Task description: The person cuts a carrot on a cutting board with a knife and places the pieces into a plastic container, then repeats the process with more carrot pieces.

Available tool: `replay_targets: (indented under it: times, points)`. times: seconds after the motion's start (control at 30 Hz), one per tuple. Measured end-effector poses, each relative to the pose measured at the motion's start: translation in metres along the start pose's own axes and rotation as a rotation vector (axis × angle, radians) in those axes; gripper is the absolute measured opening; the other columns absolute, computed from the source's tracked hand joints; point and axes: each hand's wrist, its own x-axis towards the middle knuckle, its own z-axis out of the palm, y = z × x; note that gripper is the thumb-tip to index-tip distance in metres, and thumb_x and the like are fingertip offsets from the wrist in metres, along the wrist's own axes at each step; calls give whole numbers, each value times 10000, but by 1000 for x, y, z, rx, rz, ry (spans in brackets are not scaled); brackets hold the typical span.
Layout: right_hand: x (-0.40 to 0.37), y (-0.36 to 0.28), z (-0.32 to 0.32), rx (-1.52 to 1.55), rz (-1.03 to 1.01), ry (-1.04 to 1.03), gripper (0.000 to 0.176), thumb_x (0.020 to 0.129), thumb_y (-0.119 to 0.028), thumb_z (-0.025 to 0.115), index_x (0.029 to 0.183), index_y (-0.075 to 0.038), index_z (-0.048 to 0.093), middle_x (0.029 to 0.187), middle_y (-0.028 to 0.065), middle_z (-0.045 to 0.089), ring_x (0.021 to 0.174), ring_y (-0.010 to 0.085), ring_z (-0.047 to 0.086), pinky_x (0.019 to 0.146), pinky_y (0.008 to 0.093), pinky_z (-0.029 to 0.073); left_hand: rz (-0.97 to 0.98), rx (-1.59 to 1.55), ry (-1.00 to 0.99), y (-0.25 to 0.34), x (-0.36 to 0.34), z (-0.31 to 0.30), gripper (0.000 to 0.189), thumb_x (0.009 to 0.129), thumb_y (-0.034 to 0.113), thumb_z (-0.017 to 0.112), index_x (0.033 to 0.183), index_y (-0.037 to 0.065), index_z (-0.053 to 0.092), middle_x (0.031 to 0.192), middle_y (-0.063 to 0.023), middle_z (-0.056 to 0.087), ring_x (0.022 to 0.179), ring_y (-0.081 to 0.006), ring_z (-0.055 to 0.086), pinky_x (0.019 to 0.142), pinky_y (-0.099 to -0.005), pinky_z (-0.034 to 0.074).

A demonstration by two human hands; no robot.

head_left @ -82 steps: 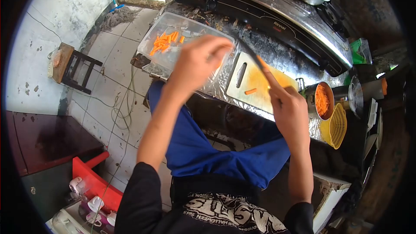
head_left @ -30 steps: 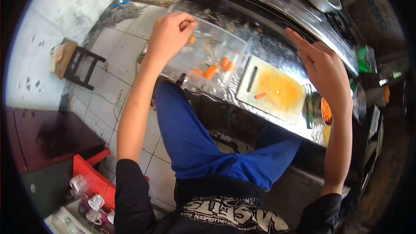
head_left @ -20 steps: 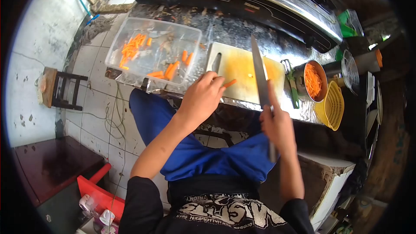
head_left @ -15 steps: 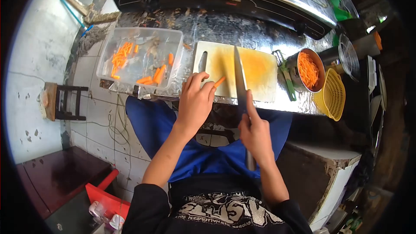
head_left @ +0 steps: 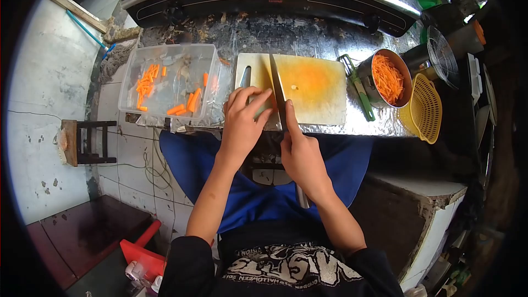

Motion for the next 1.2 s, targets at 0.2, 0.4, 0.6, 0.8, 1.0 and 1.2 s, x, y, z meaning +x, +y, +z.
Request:
replay_targets:
  times: [0.2, 0.4, 0.6, 0.8, 1.0, 1.2]
  points:
    - [4, 3, 4, -31, -106, 39, 800, 858, 59, 533, 1579, 29, 186, 637, 263, 613, 577, 437, 643, 568, 529, 503, -4, 5, -12, -4, -3, 3, 310, 793, 49, 785, 1102, 44, 759, 1221, -80, 622, 1209, -288, 552, 1035, -397, 432]
    - [0, -1, 7, -66, -105, 34, 802, 854, 57, 537, 1576, 43, 188, 635, 255, 610, 566, 423, 642, 557, 517, 509, -36, 32, -24, -5, -5, 7, 279, 819, 112, 780, 1098, 120, 783, 1346, -70, 562, 1277, -300, 485, 1020, -451, 394]
    - [-3, -3, 11, -123, -90, 22, 824, 864, 26, 556, 1590, 19, 166, 633, 242, 608, 554, 417, 634, 551, 519, 519, -77, 5, -24, -5, -6, 8, 268, 824, 133, 778, 1091, 129, 784, 1389, -76, 547, 1315, -304, 472, 1033, -459, 385]
    - [-5, -7, 8, -240, -48, -47, 848, 870, 1, 567, 1603, -15, 142, 630, 237, 611, 550, 426, 637, 525, 534, 528, -94, 13, -27, -1, -5, 6, 229, 786, 68, 787, 1013, 41, 778, 1379, -117, 568, 1322, -316, 500, 1070, -436, 395]
    - [20, -6, 14, -254, -81, -28, 819, 867, 11, 556, 1592, -20, 175, 674, 284, 626, 596, 467, 649, 557, 556, 526, -66, 40, -7, -6, -5, 10, 205, 780, 95, 802, 982, 66, 788, 1385, -114, 561, 1318, -326, 498, 1064, -445, 392]
    - [32, -16, -20, -124, -117, 69, 759, 862, 62, 521, 1569, -24, 258, 685, 301, 628, 663, 498, 647, 628, 549, 505, -122, -8, -38, -1, -2, 5, 311, 799, 134, 802, 1106, 114, 762, 1365, -120, 566, 1293, -337, 505, 1078, -453, 392]
